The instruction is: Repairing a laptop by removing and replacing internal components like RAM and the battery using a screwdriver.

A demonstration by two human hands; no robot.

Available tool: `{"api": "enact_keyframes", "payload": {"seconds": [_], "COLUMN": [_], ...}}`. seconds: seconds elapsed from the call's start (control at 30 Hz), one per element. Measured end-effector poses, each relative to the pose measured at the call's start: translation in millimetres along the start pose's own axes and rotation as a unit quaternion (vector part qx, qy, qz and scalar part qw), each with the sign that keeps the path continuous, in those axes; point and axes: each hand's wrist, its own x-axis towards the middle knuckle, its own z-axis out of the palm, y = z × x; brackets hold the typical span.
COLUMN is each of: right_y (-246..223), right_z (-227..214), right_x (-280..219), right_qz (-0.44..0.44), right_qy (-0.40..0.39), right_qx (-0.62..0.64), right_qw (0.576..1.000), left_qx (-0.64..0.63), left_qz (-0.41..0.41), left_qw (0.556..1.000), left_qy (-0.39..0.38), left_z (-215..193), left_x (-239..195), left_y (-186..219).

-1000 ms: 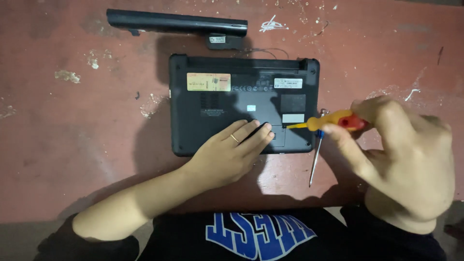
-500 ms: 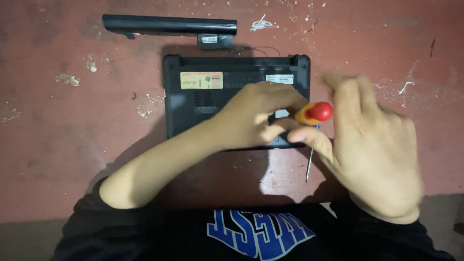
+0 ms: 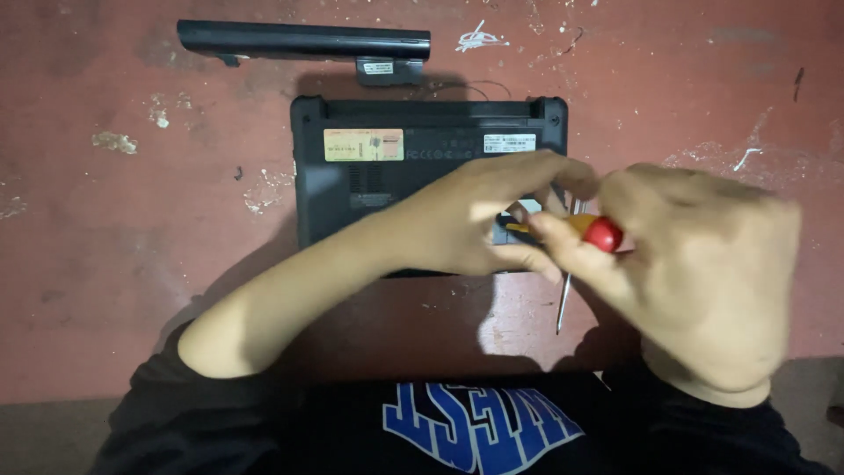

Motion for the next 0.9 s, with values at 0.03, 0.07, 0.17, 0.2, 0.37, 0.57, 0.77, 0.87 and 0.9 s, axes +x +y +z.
{"api": "enact_keyframes", "payload": {"seconds": [0.03, 0.07, 0.17, 0.2, 0.37, 0.57, 0.77, 0.87, 0.9], "right_y": [-5.5, -4.5, -4.5, -6.3, 11.3, 4.8, 7.1, -0.9, -4.2], "right_z": [4.3, 8.8, 10.2, 2.3, -22.8, -16.3, 28.7, 29.4, 29.5], "right_x": [1.2, -1.1, -1.6, 2.4, 15.8, 7.7, -16.0, -18.0, -21.7], "right_qz": [0.007, 0.007, 0.058, 0.039, -0.123, -0.112, 0.049, 0.043, 0.051], "right_qy": [0.015, 0.015, 0.031, -0.002, -0.145, -0.068, 0.017, 0.045, 0.033], "right_qx": [-0.041, -0.040, -0.097, -0.093, 0.177, 0.138, -0.215, -0.189, -0.224], "right_qw": [0.999, 0.999, 0.993, 0.995, 0.966, 0.982, 0.975, 0.980, 0.973], "left_qx": [0.030, 0.029, 0.019, 0.006, -0.011, -0.060, -0.023, 0.031, 0.031], "left_qz": [0.011, 0.010, 0.007, 0.010, 0.054, 0.083, -0.025, 0.016, 0.020], "left_qw": [0.998, 0.998, 0.996, 0.997, 0.995, 0.995, 0.999, 0.998, 0.999], "left_qy": [0.054, 0.055, 0.086, 0.081, 0.079, -0.021, -0.029, 0.048, 0.040], "left_z": [7.1, 8.6, 11.0, 10.7, 9.6, -1.5, -7.0, 0.5, 0.7], "left_x": [2.5, 2.4, 2.0, 2.5, 0.4, -4.0, 3.4, 3.0, 2.2], "left_y": [-1.0, -2.1, -5.0, -5.5, -16.3, -28.1, -7.8, -9.9, -11.1]}}
